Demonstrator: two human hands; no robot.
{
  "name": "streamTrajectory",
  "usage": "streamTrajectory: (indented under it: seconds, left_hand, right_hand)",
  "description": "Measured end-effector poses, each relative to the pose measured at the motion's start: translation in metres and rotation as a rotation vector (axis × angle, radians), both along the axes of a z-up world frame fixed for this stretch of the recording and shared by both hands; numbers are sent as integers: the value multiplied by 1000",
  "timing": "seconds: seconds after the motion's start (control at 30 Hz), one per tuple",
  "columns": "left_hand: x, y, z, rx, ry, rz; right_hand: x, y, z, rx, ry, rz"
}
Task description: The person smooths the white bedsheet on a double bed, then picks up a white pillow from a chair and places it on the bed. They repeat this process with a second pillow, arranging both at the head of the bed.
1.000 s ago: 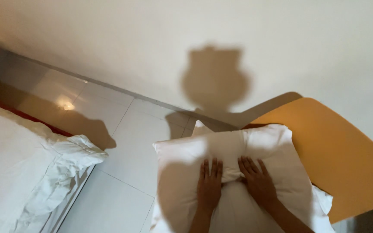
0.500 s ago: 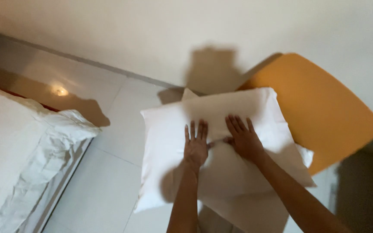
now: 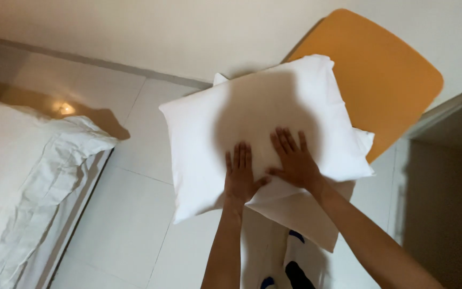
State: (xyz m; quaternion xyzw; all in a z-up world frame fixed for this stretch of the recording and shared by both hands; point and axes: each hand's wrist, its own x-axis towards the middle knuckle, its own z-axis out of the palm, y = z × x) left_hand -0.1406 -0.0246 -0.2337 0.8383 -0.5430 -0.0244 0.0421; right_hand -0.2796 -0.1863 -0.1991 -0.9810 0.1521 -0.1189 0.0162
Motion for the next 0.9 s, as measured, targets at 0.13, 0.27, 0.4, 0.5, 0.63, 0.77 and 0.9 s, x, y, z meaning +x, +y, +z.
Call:
streamTrajectory:
  seconds: [0.13, 0.27, 0.4, 0.5, 0.63, 0.77, 0.9]
  left_hand:
    - [-21, 12, 18, 58, -40, -20]
    - [-30, 16, 18, 176, -87, 12]
    - [-39, 19, 8, 227, -157, 40]
    - [-42, 18, 8, 261, -181, 48]
    - [-45, 16, 12, 330, -164, 41]
    - [-43, 14, -2, 346, -223, 11]
    - [-40, 11, -14, 236, -410, -28]
  right_hand:
    - [-22, 20, -8, -82, -22, 37]
    - [-27, 36, 9, -66, 151, 1]
    - [-23, 47, 24, -210, 399, -77]
    - [-23, 48, 18, -279, 454, -89]
    - [-23, 49, 16, -296, 462, -89]
    - [-21, 45, 17, -314, 504, -71]
    - [-22, 33, 2, -416, 460, -36]
